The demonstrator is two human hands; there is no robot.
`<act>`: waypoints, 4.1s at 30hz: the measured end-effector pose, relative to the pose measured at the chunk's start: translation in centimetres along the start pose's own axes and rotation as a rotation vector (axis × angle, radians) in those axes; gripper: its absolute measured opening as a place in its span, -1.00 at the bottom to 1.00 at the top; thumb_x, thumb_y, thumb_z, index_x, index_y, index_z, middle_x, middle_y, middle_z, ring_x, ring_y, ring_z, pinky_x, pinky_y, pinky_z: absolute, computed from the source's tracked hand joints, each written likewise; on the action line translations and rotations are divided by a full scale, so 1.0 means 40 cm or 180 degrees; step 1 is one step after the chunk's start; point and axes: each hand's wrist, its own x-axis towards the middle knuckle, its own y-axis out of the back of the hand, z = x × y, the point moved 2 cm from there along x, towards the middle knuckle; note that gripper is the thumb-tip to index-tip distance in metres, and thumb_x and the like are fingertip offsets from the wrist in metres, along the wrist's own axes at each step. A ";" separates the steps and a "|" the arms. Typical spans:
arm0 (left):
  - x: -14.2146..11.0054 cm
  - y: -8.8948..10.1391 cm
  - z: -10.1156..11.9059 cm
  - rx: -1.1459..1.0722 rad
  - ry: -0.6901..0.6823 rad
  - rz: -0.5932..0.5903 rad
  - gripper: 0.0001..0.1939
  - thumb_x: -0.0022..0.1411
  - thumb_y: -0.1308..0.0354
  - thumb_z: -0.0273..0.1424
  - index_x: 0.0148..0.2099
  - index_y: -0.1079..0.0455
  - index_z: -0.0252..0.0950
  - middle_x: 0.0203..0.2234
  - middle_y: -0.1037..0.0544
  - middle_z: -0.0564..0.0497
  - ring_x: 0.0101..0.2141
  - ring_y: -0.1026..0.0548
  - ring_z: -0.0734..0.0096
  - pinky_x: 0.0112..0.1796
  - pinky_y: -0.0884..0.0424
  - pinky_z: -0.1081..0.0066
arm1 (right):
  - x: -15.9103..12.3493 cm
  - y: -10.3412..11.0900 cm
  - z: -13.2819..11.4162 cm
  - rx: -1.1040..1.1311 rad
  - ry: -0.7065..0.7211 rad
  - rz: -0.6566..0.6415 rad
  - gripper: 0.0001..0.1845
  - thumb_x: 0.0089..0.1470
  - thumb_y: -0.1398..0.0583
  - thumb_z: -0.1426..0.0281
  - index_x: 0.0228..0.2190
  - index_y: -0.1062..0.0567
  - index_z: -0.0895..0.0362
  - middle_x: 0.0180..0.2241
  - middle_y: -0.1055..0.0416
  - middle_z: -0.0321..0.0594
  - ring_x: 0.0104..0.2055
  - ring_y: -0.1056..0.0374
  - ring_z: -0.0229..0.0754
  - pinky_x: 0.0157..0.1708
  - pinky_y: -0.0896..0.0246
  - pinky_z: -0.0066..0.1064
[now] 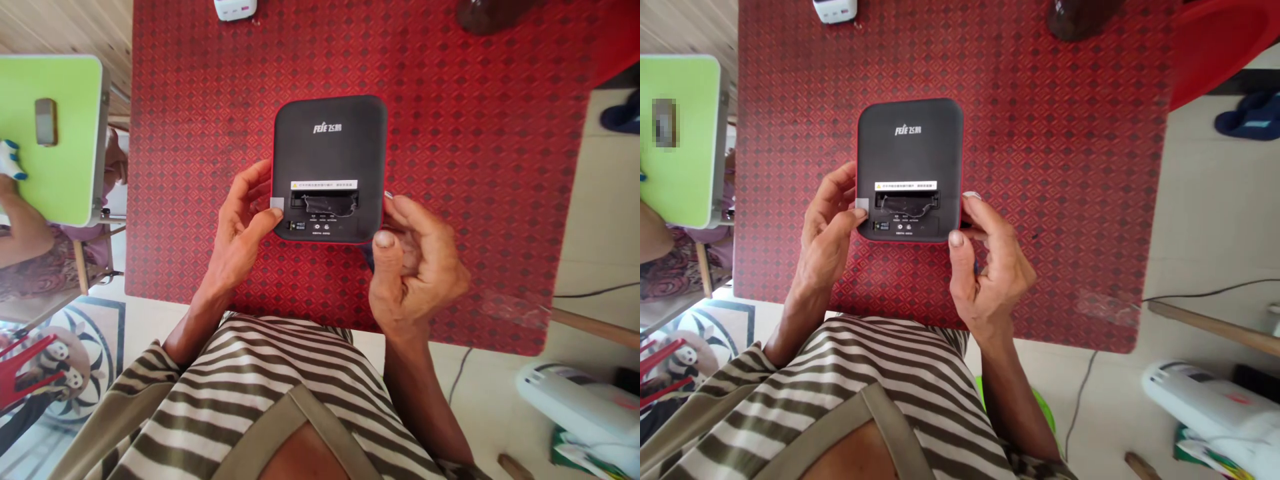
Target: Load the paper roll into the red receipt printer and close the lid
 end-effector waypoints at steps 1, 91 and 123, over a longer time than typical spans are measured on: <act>0.000 0.001 0.001 0.0025 0.0033 -0.0053 -0.42 0.82 -0.26 0.03 0.73 -0.39 0.25 0.57 -0.74 -0.05 0.43 -0.78 -0.20 0.14 -0.83 -0.09 | -0.002 -0.002 -0.001 0.0025 -0.0006 0.0013 -0.46 0.69 -0.38 0.19 0.56 -0.69 -0.26 0.23 -0.90 -0.16 0.02 -0.91 0.10 -0.05 -0.91 -0.06; -0.017 -0.060 -0.047 -0.0866 -0.0235 0.0211 -0.24 0.70 -0.38 0.31 0.69 -0.45 0.14 0.49 -0.68 -0.16 0.43 -0.69 -0.23 0.49 -0.66 -0.29 | 0.359 -0.084 -0.030 -0.0412 0.0332 -0.2758 -0.81 0.31 -0.51 0.43 -0.10 -0.75 -0.10 -0.11 -0.78 -0.23 0.11 -0.80 0.28 0.41 -0.73 0.27; -0.004 -0.046 -0.032 -0.0985 -0.0319 0.0137 -0.28 0.72 -0.40 0.29 0.65 -0.48 0.11 0.46 -0.72 -0.13 0.41 -0.73 -0.16 0.42 -0.75 -0.16 | 0.260 -0.052 0.367 0.0097 -0.1209 -0.1294 -0.61 0.31 -0.51 0.25 0.14 -0.73 -0.12 0.15 -0.89 -0.03 0.06 -0.74 -0.01 0.02 -0.64 -0.09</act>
